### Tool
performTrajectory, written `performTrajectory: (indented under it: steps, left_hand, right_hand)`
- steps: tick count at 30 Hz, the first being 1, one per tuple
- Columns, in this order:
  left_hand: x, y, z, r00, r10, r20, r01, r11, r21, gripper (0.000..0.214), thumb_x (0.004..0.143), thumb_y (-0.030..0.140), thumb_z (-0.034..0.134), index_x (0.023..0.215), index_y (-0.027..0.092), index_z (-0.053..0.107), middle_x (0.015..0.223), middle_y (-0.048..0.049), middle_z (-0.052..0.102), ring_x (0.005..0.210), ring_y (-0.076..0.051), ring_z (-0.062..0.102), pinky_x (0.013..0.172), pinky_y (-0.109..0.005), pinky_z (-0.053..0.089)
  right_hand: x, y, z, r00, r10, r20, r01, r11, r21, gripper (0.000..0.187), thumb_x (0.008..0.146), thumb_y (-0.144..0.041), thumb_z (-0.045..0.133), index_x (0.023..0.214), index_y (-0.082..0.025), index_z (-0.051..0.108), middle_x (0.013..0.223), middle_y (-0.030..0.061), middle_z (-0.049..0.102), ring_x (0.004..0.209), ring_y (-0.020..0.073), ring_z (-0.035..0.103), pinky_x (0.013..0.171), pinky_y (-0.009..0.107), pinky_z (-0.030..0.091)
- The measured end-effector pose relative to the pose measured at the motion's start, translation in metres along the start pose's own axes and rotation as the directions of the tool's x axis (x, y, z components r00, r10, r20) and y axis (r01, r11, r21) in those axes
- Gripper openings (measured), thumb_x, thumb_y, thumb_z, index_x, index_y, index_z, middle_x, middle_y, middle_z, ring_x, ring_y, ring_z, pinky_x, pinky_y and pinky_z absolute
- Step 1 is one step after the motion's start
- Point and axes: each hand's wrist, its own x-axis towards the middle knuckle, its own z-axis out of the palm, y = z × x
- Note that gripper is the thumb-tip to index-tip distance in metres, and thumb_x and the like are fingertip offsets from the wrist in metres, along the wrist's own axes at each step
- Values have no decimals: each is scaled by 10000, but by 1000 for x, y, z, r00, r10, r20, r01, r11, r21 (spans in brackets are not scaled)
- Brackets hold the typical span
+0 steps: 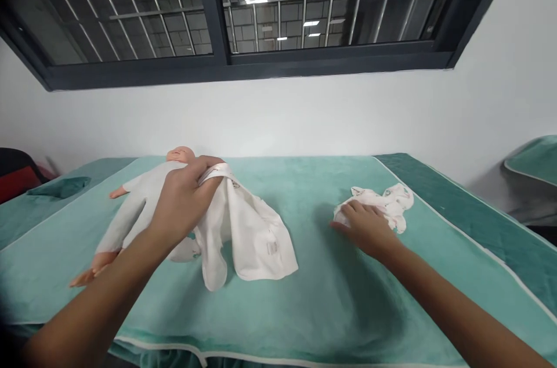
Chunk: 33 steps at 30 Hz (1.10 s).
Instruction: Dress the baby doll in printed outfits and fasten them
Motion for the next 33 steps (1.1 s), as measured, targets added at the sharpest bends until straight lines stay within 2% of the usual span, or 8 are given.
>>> performTrajectory:
  steps: [2,5,7,10,14,19,27,33]
  left_hand:
    - [1,8,2,997,72,29,-72,997,-1,209,899,224,479,968,261,673,806,41,719,732,-167,639,609,-270,373]
    - [2,23,-2,983,171,72,-172,985,13,203,900,211,487,962,264,673,760,56,700,674,-146,606,590,-263,360]
    - [2,32,-8,967,232,107,-235,972,15,190,904,213,499,966,262,672,752,59,697,661,-138,598,597,-261,369]
    - [4,35,-18,925,345,162,-350,937,3,204,917,208,503,1021,271,667,911,54,735,781,-143,644,676,-262,412]
    - [8,13,-23,944,304,131,-325,928,181,199,956,276,470,1047,264,647,938,23,733,831,-181,656,676,-286,409]
    - [4,-28,-11,968,115,221,-212,848,487,227,942,189,385,975,234,605,952,-22,690,735,-203,626,527,-302,288]
    - [-4,-60,12,1000,-11,5,11,999,33,215,918,212,411,1084,257,539,1018,-8,709,916,-215,653,725,-306,454]
    - [4,-66,-15,999,-31,31,23,971,236,197,932,331,436,1046,246,573,935,-39,719,837,-241,657,696,-312,434]
  right_hand:
    - [4,-44,-24,999,-26,-47,38,964,262,493,905,-565,581,1253,-216,588,1284,122,629,1147,317,604,952,469,475]
    - [18,-118,-65,976,-175,-127,215,727,652,494,925,-510,595,1360,-294,506,1405,52,562,1260,234,555,1008,373,478]
    - [32,-157,-88,943,-260,-207,327,604,727,406,923,-442,620,1292,-281,561,1314,32,623,1189,212,593,974,346,493]
    - [55,-184,-110,903,-291,-316,429,640,637,189,936,-229,539,1070,-246,671,1052,2,716,960,180,654,836,305,506]
    - [80,-170,-107,897,-208,-391,397,767,504,411,899,-123,460,1231,-275,651,1191,-8,711,1049,202,654,890,325,487]
    - [74,-128,-72,977,-156,-143,204,874,442,422,981,-260,375,1332,-325,599,1236,-11,708,1066,235,669,892,363,492]
    - [57,-89,-63,971,68,-227,20,931,364,344,822,-158,445,1070,-246,666,1103,30,725,952,230,655,762,306,468]
    - [57,-64,-96,980,142,-141,-86,935,344,231,866,-267,465,921,-268,689,773,-9,712,669,187,626,561,260,419]
